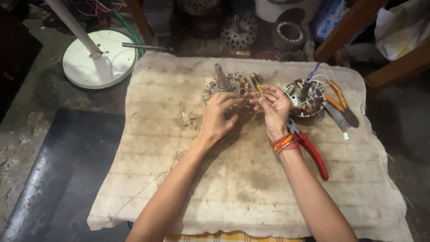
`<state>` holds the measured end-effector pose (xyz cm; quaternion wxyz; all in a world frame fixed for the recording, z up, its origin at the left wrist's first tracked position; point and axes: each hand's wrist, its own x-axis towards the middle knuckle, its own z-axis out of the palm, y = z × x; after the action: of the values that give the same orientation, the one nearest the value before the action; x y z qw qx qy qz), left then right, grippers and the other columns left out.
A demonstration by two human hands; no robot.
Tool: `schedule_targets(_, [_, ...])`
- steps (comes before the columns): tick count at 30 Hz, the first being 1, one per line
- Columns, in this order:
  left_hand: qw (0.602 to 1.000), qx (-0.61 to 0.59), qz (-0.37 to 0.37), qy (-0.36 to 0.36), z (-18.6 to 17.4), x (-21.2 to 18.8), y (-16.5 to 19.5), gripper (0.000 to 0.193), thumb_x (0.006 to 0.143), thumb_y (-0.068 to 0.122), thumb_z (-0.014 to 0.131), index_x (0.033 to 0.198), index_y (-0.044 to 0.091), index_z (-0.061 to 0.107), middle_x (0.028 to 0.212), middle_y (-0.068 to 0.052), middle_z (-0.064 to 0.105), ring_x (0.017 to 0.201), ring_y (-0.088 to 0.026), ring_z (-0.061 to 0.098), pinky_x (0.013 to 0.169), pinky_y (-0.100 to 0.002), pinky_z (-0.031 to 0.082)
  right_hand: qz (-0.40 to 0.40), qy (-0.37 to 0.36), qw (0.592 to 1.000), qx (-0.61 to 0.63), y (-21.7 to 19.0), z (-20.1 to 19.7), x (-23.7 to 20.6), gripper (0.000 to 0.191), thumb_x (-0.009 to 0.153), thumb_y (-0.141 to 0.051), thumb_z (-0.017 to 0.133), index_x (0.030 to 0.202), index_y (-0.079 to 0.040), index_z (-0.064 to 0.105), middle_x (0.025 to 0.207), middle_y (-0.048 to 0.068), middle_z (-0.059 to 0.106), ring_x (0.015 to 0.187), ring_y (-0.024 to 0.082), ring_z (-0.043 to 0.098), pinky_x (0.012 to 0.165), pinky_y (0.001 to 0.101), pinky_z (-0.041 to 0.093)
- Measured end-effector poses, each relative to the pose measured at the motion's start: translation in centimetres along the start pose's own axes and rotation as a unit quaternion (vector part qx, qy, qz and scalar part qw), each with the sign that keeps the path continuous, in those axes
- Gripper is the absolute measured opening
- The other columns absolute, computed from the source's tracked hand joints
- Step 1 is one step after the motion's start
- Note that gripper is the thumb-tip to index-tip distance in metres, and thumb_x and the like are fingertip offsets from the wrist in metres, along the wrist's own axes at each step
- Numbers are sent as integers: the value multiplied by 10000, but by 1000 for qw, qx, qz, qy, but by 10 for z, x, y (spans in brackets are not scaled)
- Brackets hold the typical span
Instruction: The person works on a ceiling fan motor armature on a padded workbench, pressing and arranging the copper wire windings around the rotor slots by hand and turning the assembly to reach different sides. They briefly pick up a screwdriver to work near the windings and continue adjusting the wires.
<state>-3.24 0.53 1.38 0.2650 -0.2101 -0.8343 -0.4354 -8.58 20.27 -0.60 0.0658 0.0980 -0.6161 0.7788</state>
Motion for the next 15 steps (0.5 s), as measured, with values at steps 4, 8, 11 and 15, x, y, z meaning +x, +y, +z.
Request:
schedule_targets(4, [1000,-5,-5,-2,-1,1,2,456,718,19,762,1167,90,734,1232,-73,694,1211,-291,613,1074,-408,483,9,-20,1000,-13,-7,-1,-3,288,980,53,634,1262,62,573,1083,222,763,789,170,742,610,222,557])
schedule_targets(8, [1000,1,-4,0,-2,2,6,550,710,6,759,1247,100,689,1242,-84,688,1207,-296,609,1075,-409,482,28,-48,998,-15,-9,-1,-4,407,955,70,624,1352,35,538,1163,242,750,738,150,724,597,206,552])
schedule_targets(11, [999,-12,-40,-11,-3,3,8,704,717,6,758,1393,93,580,1195,-81,688,1158,-287,606,1061,-410,475,38,-66,997,-18,-9,1,-4,519,942,85,595,1443,-5,489,1224,237,729,718,132,717,589,190,556])
schedule_targets(15, [998,-14,-59,-19,-1,2,6,799,719,13,755,1472,108,504,1169,-74,688,1128,-265,610,1060,-406,477,24,-84,995,-39,-11,2,-6,616,938,118,545,1525,-21,419,1272,258,710,699,120,704,584,179,554])
